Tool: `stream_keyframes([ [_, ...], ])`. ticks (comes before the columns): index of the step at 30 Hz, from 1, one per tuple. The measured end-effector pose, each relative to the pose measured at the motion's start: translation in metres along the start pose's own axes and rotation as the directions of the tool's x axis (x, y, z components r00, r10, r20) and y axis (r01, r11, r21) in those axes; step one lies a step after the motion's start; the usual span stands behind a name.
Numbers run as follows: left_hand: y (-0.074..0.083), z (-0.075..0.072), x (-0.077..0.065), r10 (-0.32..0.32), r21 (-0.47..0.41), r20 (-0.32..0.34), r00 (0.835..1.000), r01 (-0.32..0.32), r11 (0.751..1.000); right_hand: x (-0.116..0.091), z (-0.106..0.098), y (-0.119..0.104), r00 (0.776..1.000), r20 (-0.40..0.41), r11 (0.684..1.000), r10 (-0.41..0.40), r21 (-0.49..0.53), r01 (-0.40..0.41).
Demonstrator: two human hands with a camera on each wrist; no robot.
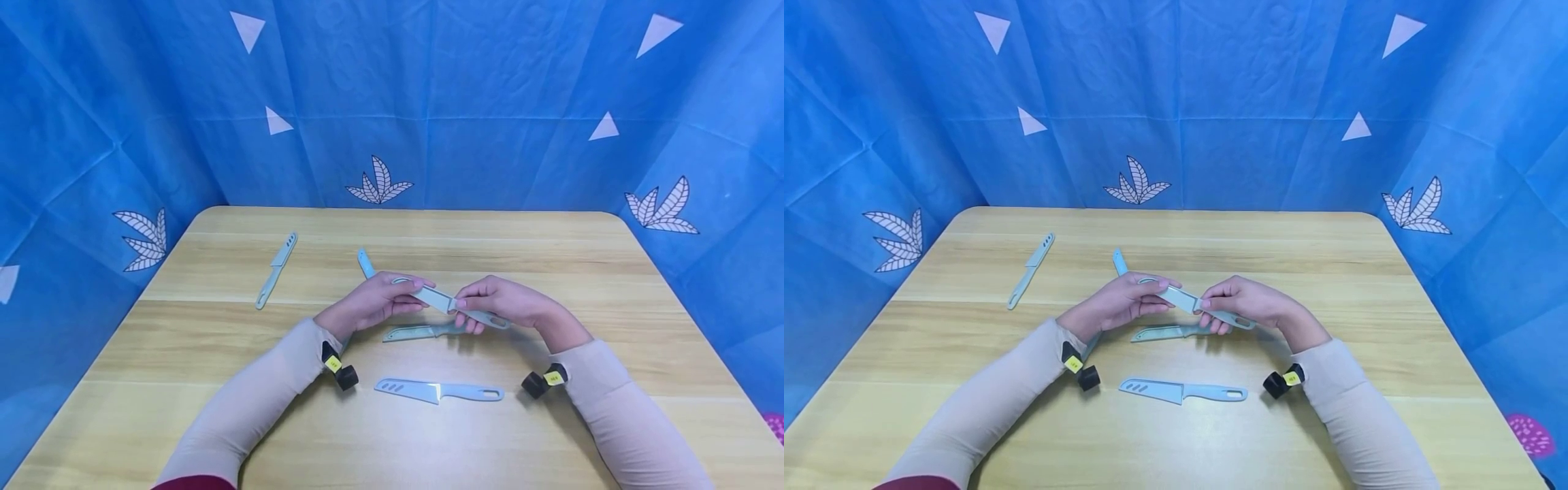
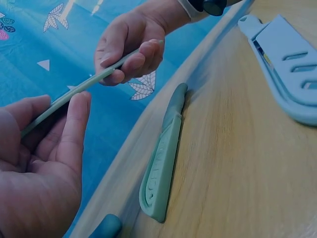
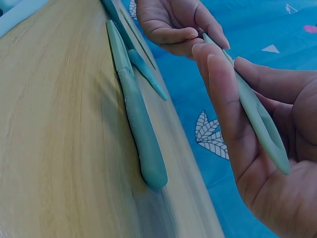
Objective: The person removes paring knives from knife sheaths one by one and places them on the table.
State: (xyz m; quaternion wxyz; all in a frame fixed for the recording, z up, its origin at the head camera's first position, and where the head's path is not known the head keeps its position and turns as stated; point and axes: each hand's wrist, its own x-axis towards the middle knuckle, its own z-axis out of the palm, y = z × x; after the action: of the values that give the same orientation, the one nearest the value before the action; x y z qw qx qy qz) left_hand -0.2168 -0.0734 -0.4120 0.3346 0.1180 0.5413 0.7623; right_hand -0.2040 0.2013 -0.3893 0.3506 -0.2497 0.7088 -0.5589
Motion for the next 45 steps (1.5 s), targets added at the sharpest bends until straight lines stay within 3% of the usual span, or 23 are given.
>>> stream_keyframes([
  [9, 0.0019, -0.0001, -0.0014, 0.001, 0.016, 0.009, 1.000, -0.001, 1.000, 0.0005, 0.0005, -0.0016, 1.000, 0.002, 1.000, 0.008, -0.008, -0.008],
  [24, -0.0007, -0.0001, -0.0007, -0.001, -0.042, -0.025, 1.000, -0.001, 0.999, -0.0036, -0.0019, -0.0008, 1.000, -0.007, 0.999, 0.004, -0.038, -0.005],
  [32, 0.0004, 0.0002, 0.0002, 0.006, -0.054, -0.012, 1.000, -0.007, 0.998, -0.0068, -0.0028, -0.0031, 1.000, -0.009, 1.000, 0.007, -0.019, -0.007],
  [45, -0.0009, -0.0030, -0.0076, -0.021, -0.074, -0.037, 0.999, 0.018, 0.997, -0.0042, -0.0013, 0.0008, 1.000, 0.014, 0.999, 0.015, -0.031, -0.015],
])
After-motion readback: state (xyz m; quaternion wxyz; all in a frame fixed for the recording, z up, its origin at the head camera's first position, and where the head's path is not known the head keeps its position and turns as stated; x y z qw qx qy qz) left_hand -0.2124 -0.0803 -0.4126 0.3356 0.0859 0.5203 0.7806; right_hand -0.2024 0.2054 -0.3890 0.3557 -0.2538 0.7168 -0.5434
